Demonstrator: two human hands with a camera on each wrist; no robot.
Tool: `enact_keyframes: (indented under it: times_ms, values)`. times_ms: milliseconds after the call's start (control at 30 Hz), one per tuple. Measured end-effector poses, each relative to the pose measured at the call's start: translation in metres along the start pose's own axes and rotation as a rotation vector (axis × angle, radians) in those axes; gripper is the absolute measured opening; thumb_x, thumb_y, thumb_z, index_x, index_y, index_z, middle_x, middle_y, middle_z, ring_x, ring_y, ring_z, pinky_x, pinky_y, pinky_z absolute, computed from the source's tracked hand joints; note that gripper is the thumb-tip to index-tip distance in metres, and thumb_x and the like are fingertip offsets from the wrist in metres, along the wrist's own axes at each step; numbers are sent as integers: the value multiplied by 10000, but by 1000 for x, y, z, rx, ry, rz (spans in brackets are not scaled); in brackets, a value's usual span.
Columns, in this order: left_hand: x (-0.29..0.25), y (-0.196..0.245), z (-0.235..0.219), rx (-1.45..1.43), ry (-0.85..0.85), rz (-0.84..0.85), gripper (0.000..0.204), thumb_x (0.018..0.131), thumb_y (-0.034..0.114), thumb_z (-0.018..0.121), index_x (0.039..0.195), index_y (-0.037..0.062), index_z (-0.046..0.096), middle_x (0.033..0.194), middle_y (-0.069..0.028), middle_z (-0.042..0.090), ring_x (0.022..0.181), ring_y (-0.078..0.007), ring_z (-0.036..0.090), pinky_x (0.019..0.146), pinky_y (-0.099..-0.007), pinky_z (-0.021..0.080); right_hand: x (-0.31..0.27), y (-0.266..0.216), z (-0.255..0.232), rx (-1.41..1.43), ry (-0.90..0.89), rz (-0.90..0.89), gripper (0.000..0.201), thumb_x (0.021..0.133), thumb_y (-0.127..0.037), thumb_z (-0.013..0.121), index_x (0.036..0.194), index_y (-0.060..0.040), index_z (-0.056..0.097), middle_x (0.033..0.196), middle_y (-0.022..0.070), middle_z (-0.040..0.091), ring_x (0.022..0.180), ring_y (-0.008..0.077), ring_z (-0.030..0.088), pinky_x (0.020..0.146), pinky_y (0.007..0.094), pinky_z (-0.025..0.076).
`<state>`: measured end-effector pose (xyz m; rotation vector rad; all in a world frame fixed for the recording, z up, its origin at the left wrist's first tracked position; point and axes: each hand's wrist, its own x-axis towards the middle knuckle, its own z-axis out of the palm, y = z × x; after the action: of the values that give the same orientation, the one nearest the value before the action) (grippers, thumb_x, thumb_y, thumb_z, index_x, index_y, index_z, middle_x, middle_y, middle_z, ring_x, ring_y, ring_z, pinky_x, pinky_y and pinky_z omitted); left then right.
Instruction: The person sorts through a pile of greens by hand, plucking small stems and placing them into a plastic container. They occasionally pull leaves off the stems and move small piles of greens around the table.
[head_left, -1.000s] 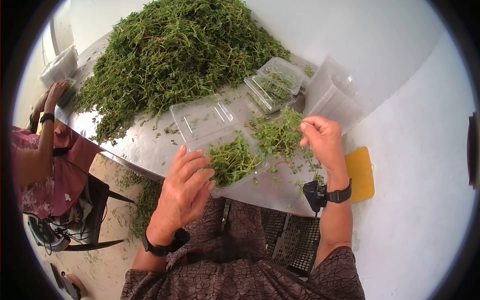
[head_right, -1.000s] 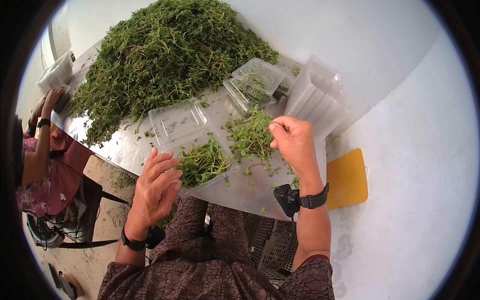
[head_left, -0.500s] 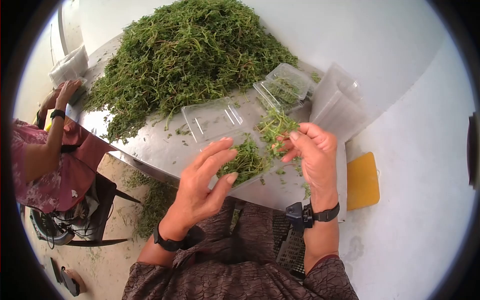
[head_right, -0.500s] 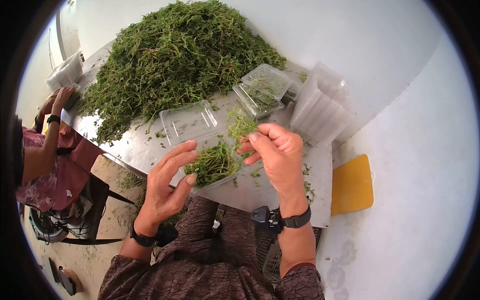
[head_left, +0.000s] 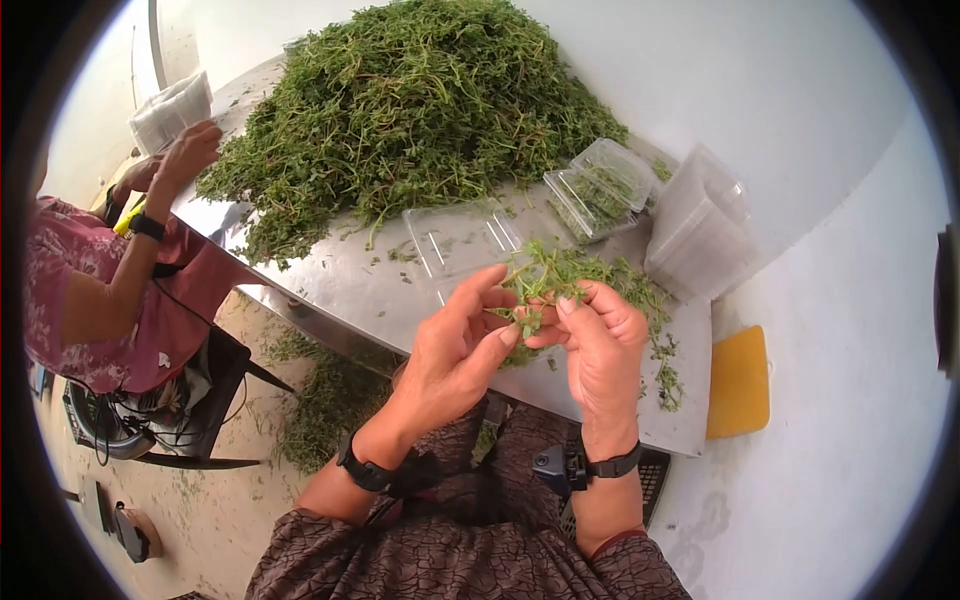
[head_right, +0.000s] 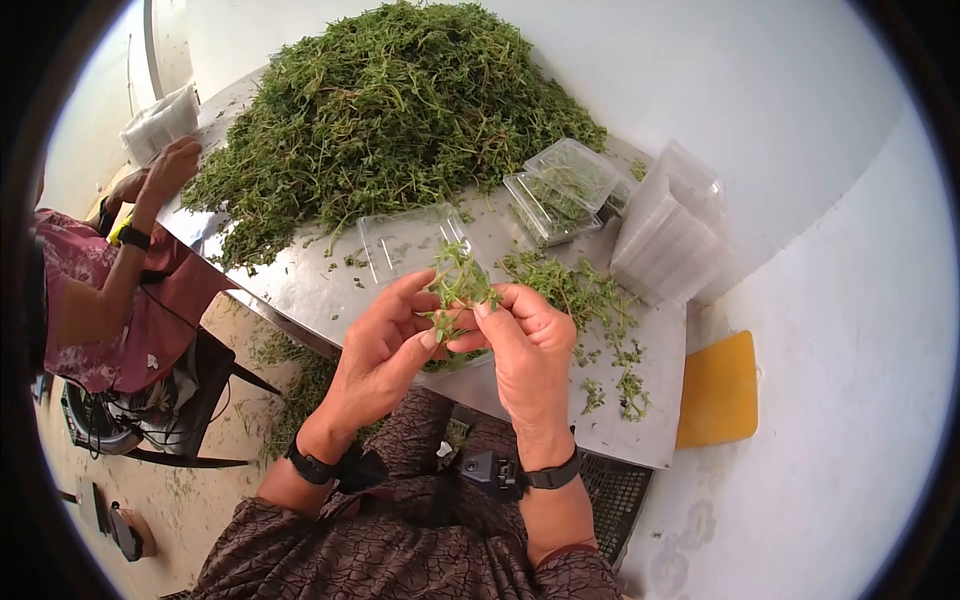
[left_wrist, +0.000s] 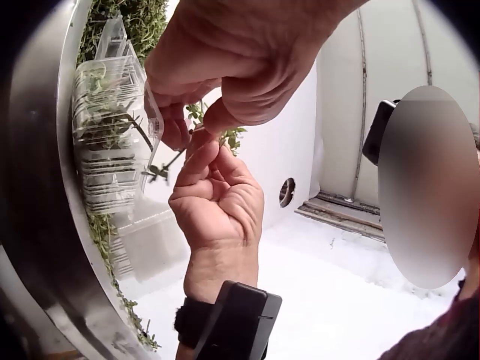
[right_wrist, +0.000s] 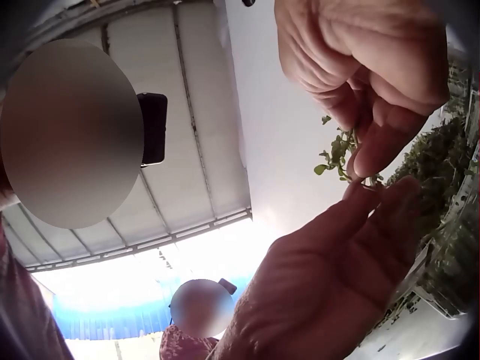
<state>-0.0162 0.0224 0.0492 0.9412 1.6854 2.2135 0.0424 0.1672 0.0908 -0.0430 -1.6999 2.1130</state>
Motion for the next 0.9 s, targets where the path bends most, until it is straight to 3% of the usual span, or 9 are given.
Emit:
enact_keyframes:
  times_ms: [200,267,500,567,600,667,700,833,900]
  values:
    - [-2,1,-2,-81,-11,-150,428,967,17,538,1384,-37,457,1091,-60,630,851,-80,582,753,-260,498,-2,4,1,-8,32,0,161,950,-23,519,983,88,629,906,178,719,788,171,705,659,282,598]
    - [-2,0,-1,-120,15,-142,401,970,14,531,1365,-34,485,1072,-53,636,857,-80,583,752,-257,497,-3,9,-3,-5,23,-16,174,956,-46,523,1026,80,620,966,174,702,854,249,722,654,323,602]
    - [-2,0,2,-310,65,-154,359,1012,92,492,1347,-37,507,1055,-43,646,883,-93,594,784,-265,492,-9,22,3,-165,88,-90,155,956,3,506,1023,85,620,979,174,704,849,246,721,696,309,597]
    - [0,-2,2,-309,58,-170,368,1029,138,459,1352,-35,501,1087,-52,639,909,-99,594,806,-276,492,-11,32,11,-345,184,-345,143,894,55,556,1015,64,633,997,168,715,779,198,710,700,290,584]
    - [1,-3,2,-307,50,-187,384,1046,185,426,1356,-32,495,1119,-62,632,936,-105,595,828,-287,492,-11,33,12,-345,184,-345,143,894,55,556,1015,64,633,997,168,715,779,198,710,700,290,584]
    - [0,-8,0,-327,54,-215,406,1055,218,391,1364,-27,485,1137,-66,615,966,-114,591,848,-293,492,-10,33,15,-909,209,-754,201,830,87,602,1026,61,638,1043,192,691,782,248,711,707,301,585]
    - [-1,-7,-2,-348,59,-244,431,1063,252,355,1373,-22,475,1154,-69,598,997,-122,587,867,-300,491,-13,34,17,-992,217,-793,225,777,87,653,1001,69,645,1058,203,671,804,298,705,692,317,586]
    - [-3,7,-6,-239,3,-337,460,1067,293,328,1379,-15,465,1179,-75,576,1044,-123,581,896,-300,488,-16,38,24,-1083,176,-876,239,733,91,704,968,67,677,1055,185,681,852,311,706,724,370,573]
    - [-3,-1,-1,-358,30,-232,415,1058,242,392,1371,-18,471,1107,-52,611,904,-83,560,785,-258,471,-18,38,25,-1117,163,-891,239,724,94,699,961,70,681,1051,185,682,872,313,704,734,370,572]
